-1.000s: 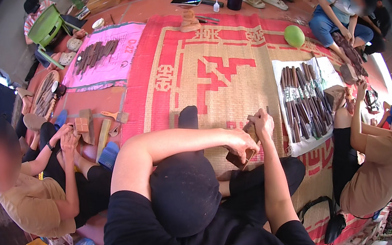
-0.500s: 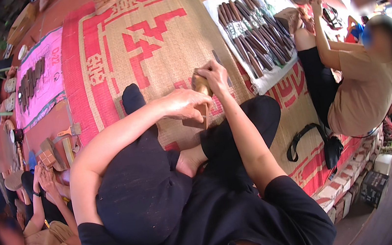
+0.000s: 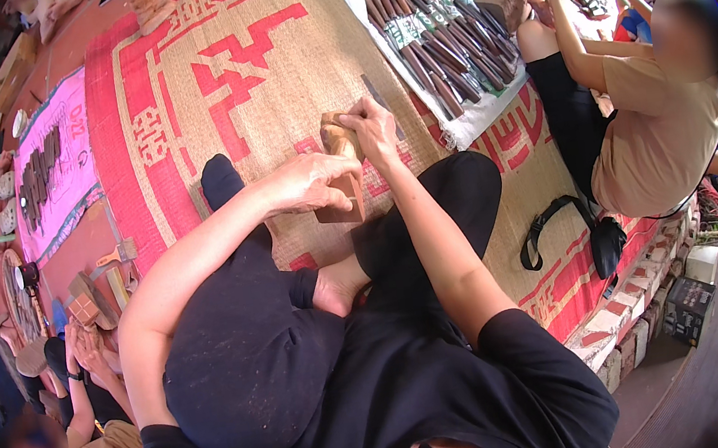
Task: The person sits on a mat and carves a small wooden block using a knife. They hold the block in their left hand and carefully shape it with the knife in their right hand, rotating the piece to work on different sides.
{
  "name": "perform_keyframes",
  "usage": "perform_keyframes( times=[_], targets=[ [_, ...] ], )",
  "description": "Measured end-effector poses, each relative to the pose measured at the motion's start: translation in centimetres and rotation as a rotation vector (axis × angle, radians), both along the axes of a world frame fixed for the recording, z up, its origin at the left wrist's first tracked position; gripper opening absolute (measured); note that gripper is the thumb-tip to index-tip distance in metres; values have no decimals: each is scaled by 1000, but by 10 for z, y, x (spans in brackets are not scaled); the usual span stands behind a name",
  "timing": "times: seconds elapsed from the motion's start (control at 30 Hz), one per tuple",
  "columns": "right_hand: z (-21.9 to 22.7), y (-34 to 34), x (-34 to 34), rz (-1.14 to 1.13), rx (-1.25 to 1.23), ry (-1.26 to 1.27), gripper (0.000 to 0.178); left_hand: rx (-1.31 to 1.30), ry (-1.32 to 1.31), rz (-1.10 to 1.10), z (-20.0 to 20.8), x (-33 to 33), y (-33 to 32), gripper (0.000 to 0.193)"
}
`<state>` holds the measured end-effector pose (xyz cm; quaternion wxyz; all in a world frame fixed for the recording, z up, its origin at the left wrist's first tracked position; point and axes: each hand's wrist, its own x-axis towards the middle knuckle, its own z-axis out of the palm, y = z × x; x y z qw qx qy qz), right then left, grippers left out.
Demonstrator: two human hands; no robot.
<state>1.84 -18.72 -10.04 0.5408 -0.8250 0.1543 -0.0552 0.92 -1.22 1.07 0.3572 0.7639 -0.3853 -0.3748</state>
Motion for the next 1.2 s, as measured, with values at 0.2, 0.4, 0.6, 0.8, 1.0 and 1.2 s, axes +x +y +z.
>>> perform_keyframes(
  times=[0.2, 0.4, 0.6, 0.8, 1.0, 1.2],
  targets=[
    [-26, -14, 33, -246, -165, 64, 26, -51, -21, -55, -2, -1, 0, 38],
    [-21, -7, 4, -32, 374, -134, 19, -36, 9, -8, 2, -1, 6, 38],
    [-7, -2, 17, -92, 2, -34, 21, -40, 44, 24, 5, 0, 0, 37],
    [-3, -18, 11, -120, 87, 43, 19, -35, 6, 32, -2, -1, 9, 39],
    [-4, -9, 1, -183, 88, -73, 17, -72, -8, 41, 2, -1, 2, 37],
    [-19, -24, 4, -242, 485, 25, 13, -80, 63, 33, -7, -2, 8, 35]
  ],
)
